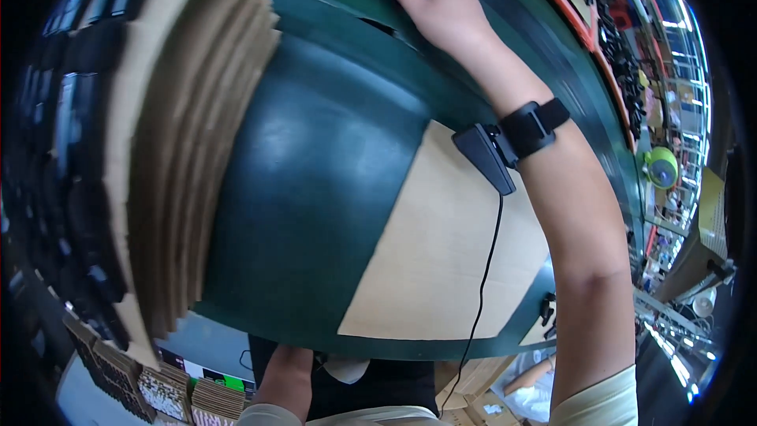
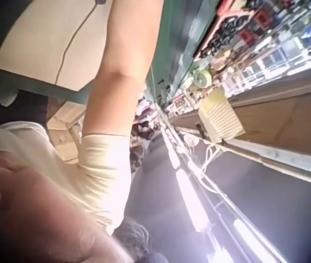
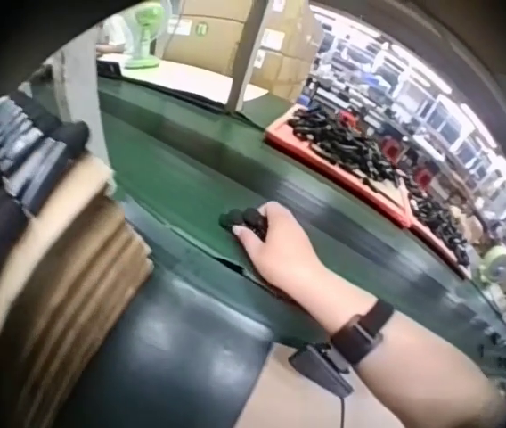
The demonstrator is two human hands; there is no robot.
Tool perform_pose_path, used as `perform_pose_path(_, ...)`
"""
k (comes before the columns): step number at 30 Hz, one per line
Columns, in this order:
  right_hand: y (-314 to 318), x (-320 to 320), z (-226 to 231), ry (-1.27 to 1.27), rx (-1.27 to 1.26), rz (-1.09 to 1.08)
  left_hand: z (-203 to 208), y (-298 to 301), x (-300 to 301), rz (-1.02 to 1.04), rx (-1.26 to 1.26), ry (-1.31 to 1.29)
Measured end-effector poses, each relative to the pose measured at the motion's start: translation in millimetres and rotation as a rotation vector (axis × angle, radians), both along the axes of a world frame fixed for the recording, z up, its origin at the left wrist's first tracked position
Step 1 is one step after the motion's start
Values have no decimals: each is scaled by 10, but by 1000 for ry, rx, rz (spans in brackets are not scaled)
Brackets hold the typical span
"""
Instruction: The person places a cardboard sheet on the table and arranges microphones on it. The person then picks up each microphone, turns it over, and touches it to another microphone before returning it to the cardboard sheet.
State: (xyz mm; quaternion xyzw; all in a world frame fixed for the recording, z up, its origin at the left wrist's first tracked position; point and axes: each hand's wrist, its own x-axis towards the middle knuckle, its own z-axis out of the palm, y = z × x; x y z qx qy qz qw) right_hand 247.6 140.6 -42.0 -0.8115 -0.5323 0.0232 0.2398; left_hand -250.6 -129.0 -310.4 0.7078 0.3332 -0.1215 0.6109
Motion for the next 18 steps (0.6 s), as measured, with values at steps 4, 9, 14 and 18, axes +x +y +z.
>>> perform_pose_path(4, 238, -185, -39, -3, -43, -33, 153, 433, -266, 73, 71, 93)
perform_pose_path(9, 191, -20, 157, -4, -46, 1, 411, 834, -470, 154, 159, 176)
perform_pose_path(14, -373, -88, 743, 56, 157, 85, 646, 1051, -580, 226, 248, 213)
perform_pose_path(18, -1315, -322, 974, 105, 189, 72, 790, 1303, -510, 247, 350, 175)
